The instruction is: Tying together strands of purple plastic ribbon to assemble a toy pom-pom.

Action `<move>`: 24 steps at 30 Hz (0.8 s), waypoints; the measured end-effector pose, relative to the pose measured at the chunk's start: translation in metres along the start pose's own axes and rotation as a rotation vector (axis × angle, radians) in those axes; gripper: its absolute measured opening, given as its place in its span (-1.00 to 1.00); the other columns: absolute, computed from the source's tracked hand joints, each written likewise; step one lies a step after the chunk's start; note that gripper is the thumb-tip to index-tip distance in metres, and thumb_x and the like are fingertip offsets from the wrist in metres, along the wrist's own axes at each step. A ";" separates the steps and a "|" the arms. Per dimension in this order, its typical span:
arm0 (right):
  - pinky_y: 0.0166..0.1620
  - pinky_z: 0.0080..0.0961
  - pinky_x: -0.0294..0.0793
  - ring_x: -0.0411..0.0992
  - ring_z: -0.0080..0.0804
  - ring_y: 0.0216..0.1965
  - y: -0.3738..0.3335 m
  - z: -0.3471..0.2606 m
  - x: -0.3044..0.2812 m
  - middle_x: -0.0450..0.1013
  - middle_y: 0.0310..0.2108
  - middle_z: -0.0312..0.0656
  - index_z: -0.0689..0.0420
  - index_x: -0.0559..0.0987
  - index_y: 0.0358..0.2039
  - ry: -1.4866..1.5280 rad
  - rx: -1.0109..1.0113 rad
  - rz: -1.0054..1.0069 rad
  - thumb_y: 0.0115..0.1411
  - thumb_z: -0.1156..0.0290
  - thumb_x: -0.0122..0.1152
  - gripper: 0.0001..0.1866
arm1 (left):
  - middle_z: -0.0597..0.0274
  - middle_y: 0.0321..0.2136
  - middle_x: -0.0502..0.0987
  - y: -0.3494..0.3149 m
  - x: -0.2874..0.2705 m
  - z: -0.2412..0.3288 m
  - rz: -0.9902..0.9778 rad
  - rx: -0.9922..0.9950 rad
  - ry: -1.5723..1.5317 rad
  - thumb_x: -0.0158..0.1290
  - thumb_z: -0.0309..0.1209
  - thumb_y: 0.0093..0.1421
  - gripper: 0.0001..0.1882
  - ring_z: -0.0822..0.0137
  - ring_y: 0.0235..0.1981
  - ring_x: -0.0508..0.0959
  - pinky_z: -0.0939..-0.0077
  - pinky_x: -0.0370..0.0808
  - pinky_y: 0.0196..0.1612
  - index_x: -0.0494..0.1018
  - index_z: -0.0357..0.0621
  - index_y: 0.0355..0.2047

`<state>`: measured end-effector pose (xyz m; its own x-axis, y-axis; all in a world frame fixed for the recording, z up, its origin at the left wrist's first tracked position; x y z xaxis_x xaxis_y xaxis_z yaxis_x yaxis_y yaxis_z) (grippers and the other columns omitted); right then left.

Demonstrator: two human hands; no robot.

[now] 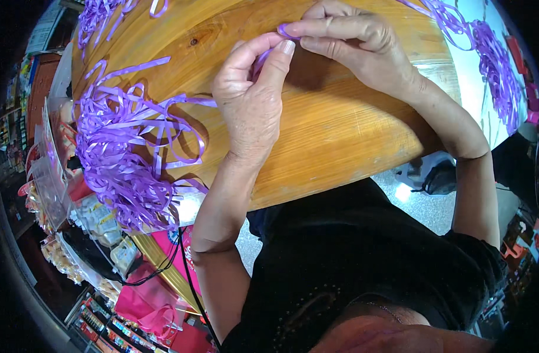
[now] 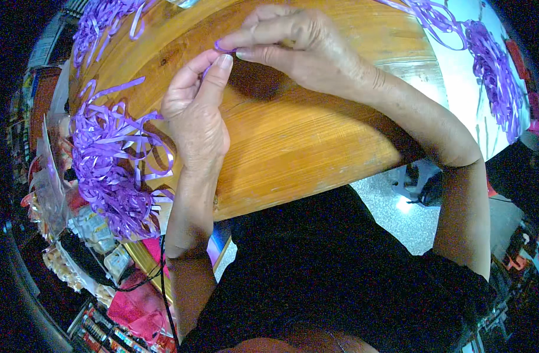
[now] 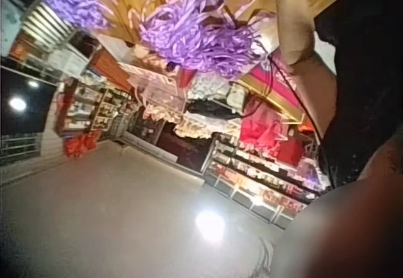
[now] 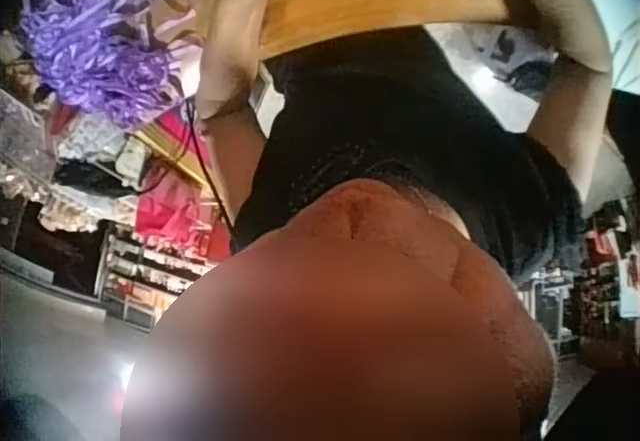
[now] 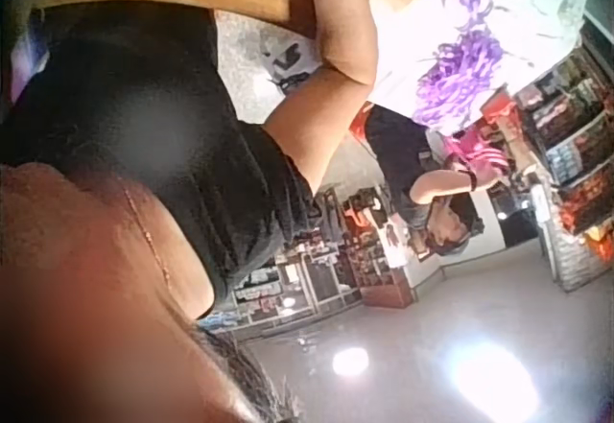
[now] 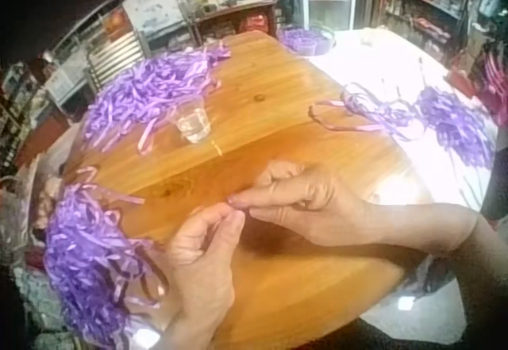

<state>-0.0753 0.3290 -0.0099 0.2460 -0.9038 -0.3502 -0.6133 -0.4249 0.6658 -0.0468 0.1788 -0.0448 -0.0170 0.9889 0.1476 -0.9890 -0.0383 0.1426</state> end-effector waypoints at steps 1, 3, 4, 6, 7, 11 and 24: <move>-0.24 -0.54 0.33 0.38 -0.28 -0.38 -0.002 -0.010 0.002 0.46 -0.38 -0.18 0.18 0.55 -0.15 -0.189 -0.479 0.041 0.04 0.64 0.17 -0.69 | 0.49 -0.53 0.39 -0.001 0.003 -0.001 0.005 -0.032 -0.064 0.15 -0.57 0.07 -0.88 0.67 -0.51 0.31 0.81 0.27 -0.44 0.52 -0.26 -0.33; -0.24 -0.52 0.34 0.38 -0.28 -0.37 -0.006 -0.026 0.000 0.46 -0.39 -0.17 0.18 0.55 -0.14 -0.243 -0.185 -0.028 0.03 0.64 0.18 -0.68 | 0.49 -0.53 0.39 -0.003 0.000 -0.002 0.027 -0.067 -0.126 0.16 -0.57 0.06 -0.86 0.66 -0.51 0.32 0.81 0.27 -0.43 0.53 -0.26 -0.33; -0.25 -0.51 0.34 0.39 -0.27 -0.37 -0.006 -0.031 -0.001 0.47 -0.39 -0.16 0.19 0.54 -0.14 -0.306 0.112 -0.091 0.02 0.64 0.18 -0.67 | 0.49 -0.54 0.39 -0.004 0.002 0.000 0.023 -0.093 -0.136 0.17 -0.57 0.05 -0.86 0.66 -0.51 0.32 0.81 0.27 -0.42 0.53 -0.26 -0.33; -0.26 -0.49 0.35 0.40 -0.26 -0.37 -0.006 -0.037 0.000 0.47 -0.40 -0.15 0.19 0.54 -0.15 -0.331 0.114 -0.095 0.01 0.64 0.19 -0.67 | 0.49 -0.54 0.39 -0.006 0.003 0.001 0.018 -0.121 -0.147 0.18 -0.57 0.04 -0.86 0.65 -0.51 0.33 0.82 0.27 -0.41 0.53 -0.26 -0.34; -0.28 -0.47 0.36 0.41 -0.25 -0.37 -0.007 -0.038 0.000 0.47 -0.40 -0.14 0.20 0.54 -0.15 -0.355 0.114 -0.100 0.00 0.64 0.19 -0.67 | 0.49 -0.55 0.39 -0.006 0.003 0.001 0.020 -0.120 -0.144 0.18 -0.56 0.04 -0.86 0.65 -0.51 0.32 0.82 0.27 -0.42 0.53 -0.26 -0.35; -0.29 -0.48 0.38 0.42 -0.22 -0.37 -0.012 -0.026 -0.001 0.46 -0.40 -0.12 0.21 0.54 -0.22 -0.334 -0.558 0.090 -0.01 0.63 0.21 -0.72 | 0.47 -0.55 0.39 -0.005 0.004 0.002 -0.028 0.023 -0.033 0.19 -0.55 0.03 -0.89 0.67 -0.52 0.31 0.82 0.25 -0.45 0.53 -0.27 -0.39; -0.20 -0.60 0.41 0.43 -0.47 -0.31 -0.010 -0.008 -0.008 0.45 -0.37 -0.23 0.22 0.51 -0.23 0.197 0.198 -0.088 0.09 0.58 0.18 -0.80 | 0.34 -0.42 0.52 -0.009 0.003 0.003 -0.132 -0.251 -0.249 0.14 -0.55 0.08 -0.87 0.63 -0.43 0.42 0.78 0.37 -0.32 0.50 -0.31 -0.33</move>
<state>-0.0651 0.3400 -0.0079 0.4341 -0.8645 -0.2535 -0.7131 -0.5017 0.4897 -0.0373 0.1816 -0.0425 0.1190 0.9164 0.3821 -0.9859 0.1546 -0.0636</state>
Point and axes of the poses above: each hand's wrist, its own y-axis towards the middle knuckle, its own x-axis out of the palm, z = x × y, the point moved 4 cm from there along y, towards the middle knuckle
